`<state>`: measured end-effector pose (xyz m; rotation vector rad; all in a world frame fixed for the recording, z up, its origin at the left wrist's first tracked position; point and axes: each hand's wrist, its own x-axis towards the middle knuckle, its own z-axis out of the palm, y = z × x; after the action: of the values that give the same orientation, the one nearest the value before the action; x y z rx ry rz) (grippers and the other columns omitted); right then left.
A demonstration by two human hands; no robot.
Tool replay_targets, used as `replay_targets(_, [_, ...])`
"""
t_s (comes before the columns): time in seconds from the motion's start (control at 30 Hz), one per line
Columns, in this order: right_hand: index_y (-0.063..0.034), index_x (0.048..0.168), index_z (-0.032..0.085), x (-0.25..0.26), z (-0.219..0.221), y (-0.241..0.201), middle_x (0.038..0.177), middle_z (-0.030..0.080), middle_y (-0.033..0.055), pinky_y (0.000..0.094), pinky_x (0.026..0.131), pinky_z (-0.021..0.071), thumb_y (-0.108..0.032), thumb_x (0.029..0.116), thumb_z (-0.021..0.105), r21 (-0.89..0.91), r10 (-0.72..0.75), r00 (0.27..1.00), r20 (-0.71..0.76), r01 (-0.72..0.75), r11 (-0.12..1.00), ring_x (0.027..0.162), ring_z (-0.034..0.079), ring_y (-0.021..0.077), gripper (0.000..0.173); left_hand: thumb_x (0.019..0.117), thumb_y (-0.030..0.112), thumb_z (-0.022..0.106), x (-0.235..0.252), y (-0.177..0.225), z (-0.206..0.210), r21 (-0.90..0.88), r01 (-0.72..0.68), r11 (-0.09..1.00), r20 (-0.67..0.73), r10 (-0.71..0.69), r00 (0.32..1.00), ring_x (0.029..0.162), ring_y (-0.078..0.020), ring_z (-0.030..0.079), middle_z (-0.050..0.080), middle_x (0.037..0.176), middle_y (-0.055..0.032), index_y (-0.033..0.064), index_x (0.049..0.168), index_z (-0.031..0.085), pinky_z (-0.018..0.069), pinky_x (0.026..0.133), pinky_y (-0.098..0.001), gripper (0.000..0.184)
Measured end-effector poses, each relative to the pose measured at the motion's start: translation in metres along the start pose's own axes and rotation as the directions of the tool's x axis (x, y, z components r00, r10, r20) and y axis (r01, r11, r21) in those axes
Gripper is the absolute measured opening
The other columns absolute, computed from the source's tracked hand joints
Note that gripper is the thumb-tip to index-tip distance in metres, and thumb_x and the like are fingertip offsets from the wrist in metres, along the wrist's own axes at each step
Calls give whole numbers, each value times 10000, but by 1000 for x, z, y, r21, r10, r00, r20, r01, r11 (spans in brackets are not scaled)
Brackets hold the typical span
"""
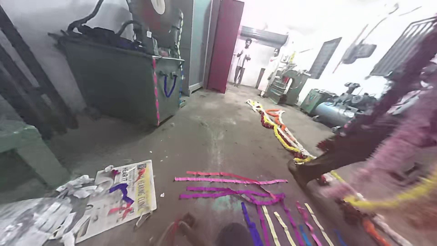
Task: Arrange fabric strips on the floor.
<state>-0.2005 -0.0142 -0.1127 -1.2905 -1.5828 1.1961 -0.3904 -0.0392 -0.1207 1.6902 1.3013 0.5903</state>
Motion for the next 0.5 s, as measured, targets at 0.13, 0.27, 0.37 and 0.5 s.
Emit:
replay_targets(0.13, [75, 1212, 633, -5, 6, -7, 1004, 722, 164, 350, 864, 579, -171, 1046, 567, -25, -40, 998, 52, 41, 999, 883, 707, 177, 304, 1026, 219, 611, 7, -20, 10, -171, -47, 984, -154, 20, 988, 832, -207, 685, 714, 961, -175, -90, 1181, 662, 570, 829, -427, 349])
replay_targets(0.27, [67, 1208, 645, -4, 4, -11, 1014, 725, 155, 347, 855, 574, -182, 1052, 554, -27, -21, 999, 47, 23, 999, 880, 703, 174, 308, 1050, 222, 555, 3, -17, 11, -162, -18, 987, -183, -12, 983, 702, -167, 649, 693, 852, -142, -95, 1122, 681, 573, 712, -390, 348])
replay_targets(0.37, [53, 1195, 659, 0, 9, 4, 985, 732, 145, 347, 822, 588, -185, 1046, 565, -26, -61, 998, 10, 62, 998, 840, 710, 173, 297, 1063, 242, 539, 1, -14, 10, -129, -2, 992, -172, -21, 985, 707, -192, 652, 695, 869, -151, -81, 1110, 689, 566, 707, -411, 359])
replay_targets(0.5, [45, 1143, 698, 5, 14, 16, 918, 730, 147, 365, 781, 594, -171, 1030, 580, -69, -154, 988, -5, 154, 986, 786, 704, 187, 271, 1040, 198, 561, 1, -16, 13, -186, -29, 982, -177, -4, 984, 739, -186, 687, 726, 911, -142, -80, 1122, 678, 586, 739, -412, 312])
